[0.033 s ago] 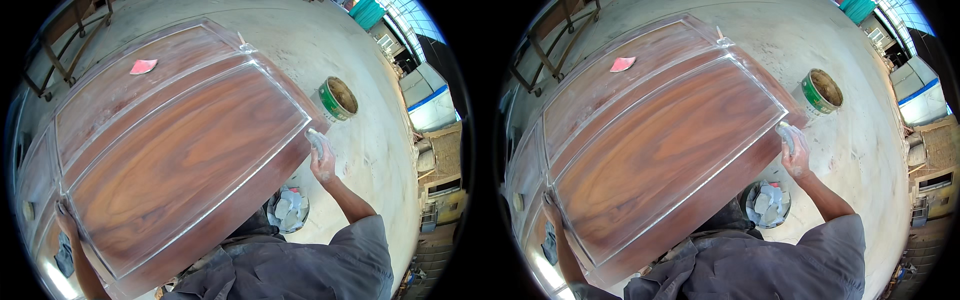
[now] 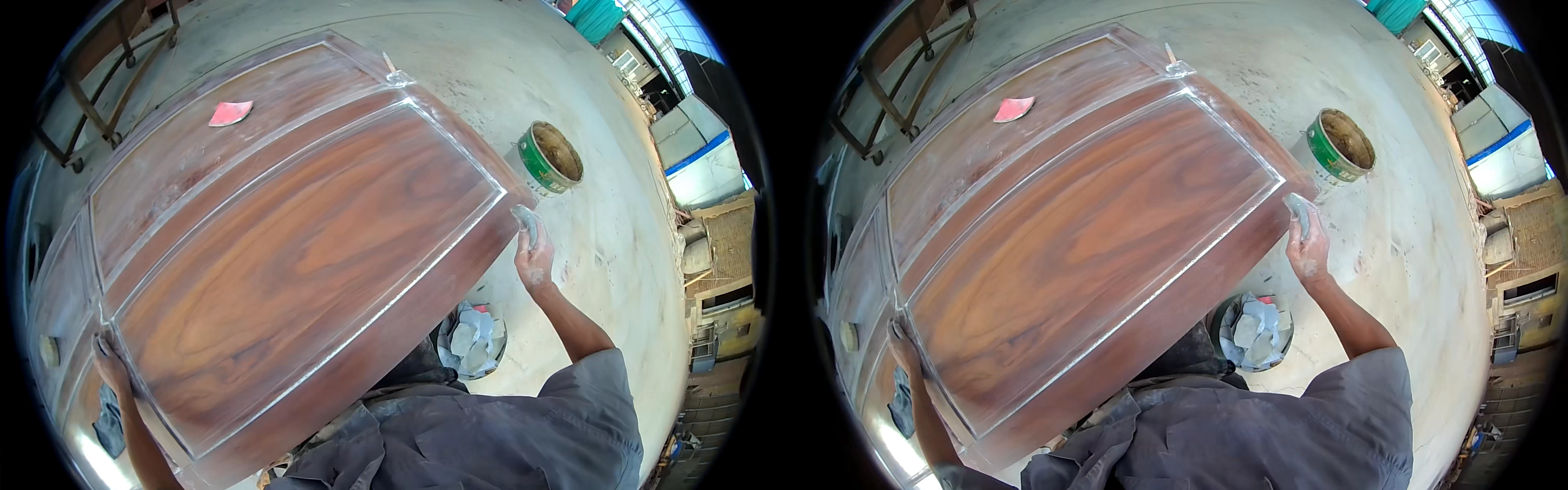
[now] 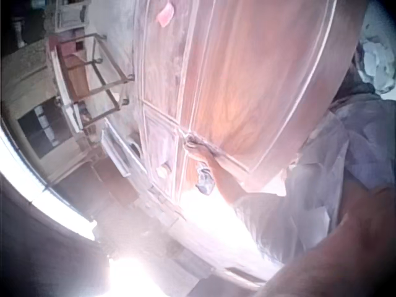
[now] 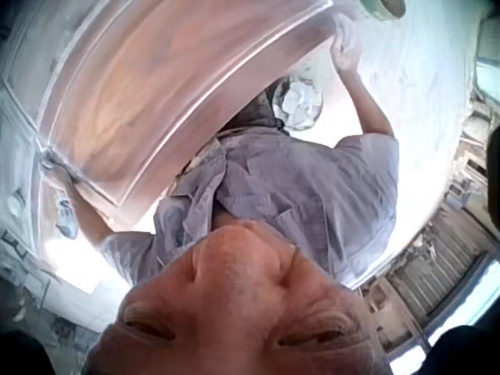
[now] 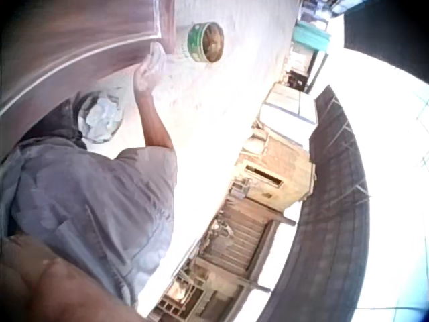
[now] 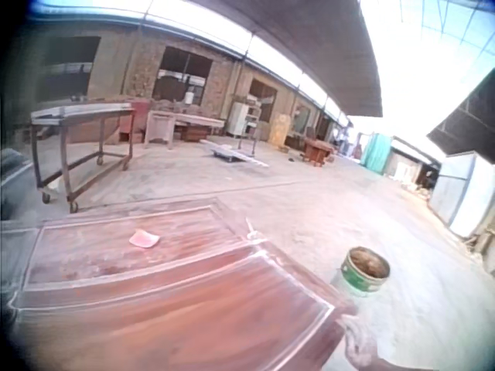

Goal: The person wipes a large wooden cabinet with a cloth, moving across the surface to remove dust and residue. The person uses a yellow cloth to wipe the surface, then switches to a gray cloth to continue cleaning.

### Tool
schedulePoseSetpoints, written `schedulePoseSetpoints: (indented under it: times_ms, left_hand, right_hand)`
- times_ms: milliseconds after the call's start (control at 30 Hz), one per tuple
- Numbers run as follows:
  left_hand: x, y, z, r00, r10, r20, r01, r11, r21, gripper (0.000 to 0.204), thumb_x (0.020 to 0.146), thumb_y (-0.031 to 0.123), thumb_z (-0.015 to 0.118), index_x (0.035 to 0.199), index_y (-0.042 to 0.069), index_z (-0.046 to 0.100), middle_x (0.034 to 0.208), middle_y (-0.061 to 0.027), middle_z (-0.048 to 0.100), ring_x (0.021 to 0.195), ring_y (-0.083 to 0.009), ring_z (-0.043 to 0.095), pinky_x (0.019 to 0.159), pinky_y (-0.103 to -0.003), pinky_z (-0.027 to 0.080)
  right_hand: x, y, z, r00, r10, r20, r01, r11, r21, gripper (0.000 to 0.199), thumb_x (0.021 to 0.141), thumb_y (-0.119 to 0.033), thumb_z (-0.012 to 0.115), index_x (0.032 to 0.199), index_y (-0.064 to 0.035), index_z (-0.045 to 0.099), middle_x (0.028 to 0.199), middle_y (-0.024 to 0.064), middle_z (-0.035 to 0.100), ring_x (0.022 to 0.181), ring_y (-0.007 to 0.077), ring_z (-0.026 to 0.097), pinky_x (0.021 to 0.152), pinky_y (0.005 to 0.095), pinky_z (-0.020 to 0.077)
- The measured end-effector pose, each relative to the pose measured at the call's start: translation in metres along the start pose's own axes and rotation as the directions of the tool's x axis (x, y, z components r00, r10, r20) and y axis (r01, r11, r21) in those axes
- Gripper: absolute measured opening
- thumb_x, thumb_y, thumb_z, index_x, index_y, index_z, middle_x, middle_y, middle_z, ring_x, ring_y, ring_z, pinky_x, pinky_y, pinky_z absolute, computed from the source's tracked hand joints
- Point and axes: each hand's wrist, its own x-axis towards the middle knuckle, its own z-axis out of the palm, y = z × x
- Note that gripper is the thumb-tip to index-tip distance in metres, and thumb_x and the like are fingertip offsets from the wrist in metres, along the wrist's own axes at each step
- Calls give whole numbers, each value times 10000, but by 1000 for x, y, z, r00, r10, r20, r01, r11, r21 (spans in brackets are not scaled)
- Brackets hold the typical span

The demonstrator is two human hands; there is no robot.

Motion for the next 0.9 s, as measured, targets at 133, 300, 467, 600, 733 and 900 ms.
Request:
schedulePoseSetpoints:
  times_ms: [133, 300, 467, 600, 733, 900]
  left_hand:
    - [10, 5, 5, 998, 45, -31, -45, 999, 15, 485, 1089, 298, 432, 1352, -80, 581, 1291, -308, 637, 1220, -457, 591, 1027, -475, 451]
    - [8, -10, 0, 999, 17, -50, -14, 998, 66, 477, 1083, 278, 447, 1373, -81, 566, 1287, -314, 636, 1213, -447, 598, 1039, -474, 452]
    - [6, 9, -2, 993, 55, -104, -46, 995, 88, 451, 1075, 269, 466, 1342, -75, 587, 1274, -304, 641, 1228, -438, 580, 1036, -479, 445]
    - [-3, 42, -24, 999, -39, -18, 40, 999, 36, 397, 1067, 255, 482, 1291, -43, 618, 1288, -278, 639, 1213, -449, 576, 1043, -479, 444]
    - [-3, 40, -14, 991, -49, -125, 54, 998, 34, 331, 1052, 230, 502, 1223, -13, 646, 1311, -251, 635, 1223, -448, 568, 1056, -488, 441]
    - [-9, 45, -16, 993, -30, -112, 36, 998, 48, 337, 1050, 233, 507, 1206, -24, 660, 1355, -254, 613, 1265, -434, 548, 1085, -483, 426]
  right_hand:
    - [-43, 60, -8, 933, 336, -132, -355, 920, -168, 300, 993, -144, 560, 1233, 18, 637, 1106, 262, 686, 1016, 450, 665, 869, 470, 529]
    - [-21, 83, -7, 904, 320, -283, -384, 899, -212, 321, 987, -158, 553, 1234, 35, 625, 1103, 283, 673, 999, 484, 643, 867, 517, 509]
    - [57, 40, 33, 974, 93, -209, -132, 975, -182, 306, 981, -129, 541, 1227, 27, 634, 1172, 268, 630, 1124, 445, 582, 965, 487, 467]
    - [105, -42, 64, 997, 24, -74, -35, 987, -159, 279, 962, -127, 581, 1189, 22, 647, 1129, 249, 652, 1072, 448, 610, 928, 496, 482]
    - [134, -74, 108, 988, -155, 17, 155, 988, -23, 256, 943, -134, 618, 1145, 20, 654, 1055, 253, 668, 1016, 470, 624, 880, 513, 502]
    - [155, -159, 157, 922, -351, 164, 336, 935, 110, 246, 954, -133, 602, 1164, -16, 656, 1083, 193, 669, 1034, 416, 616, 910, 495, 486]
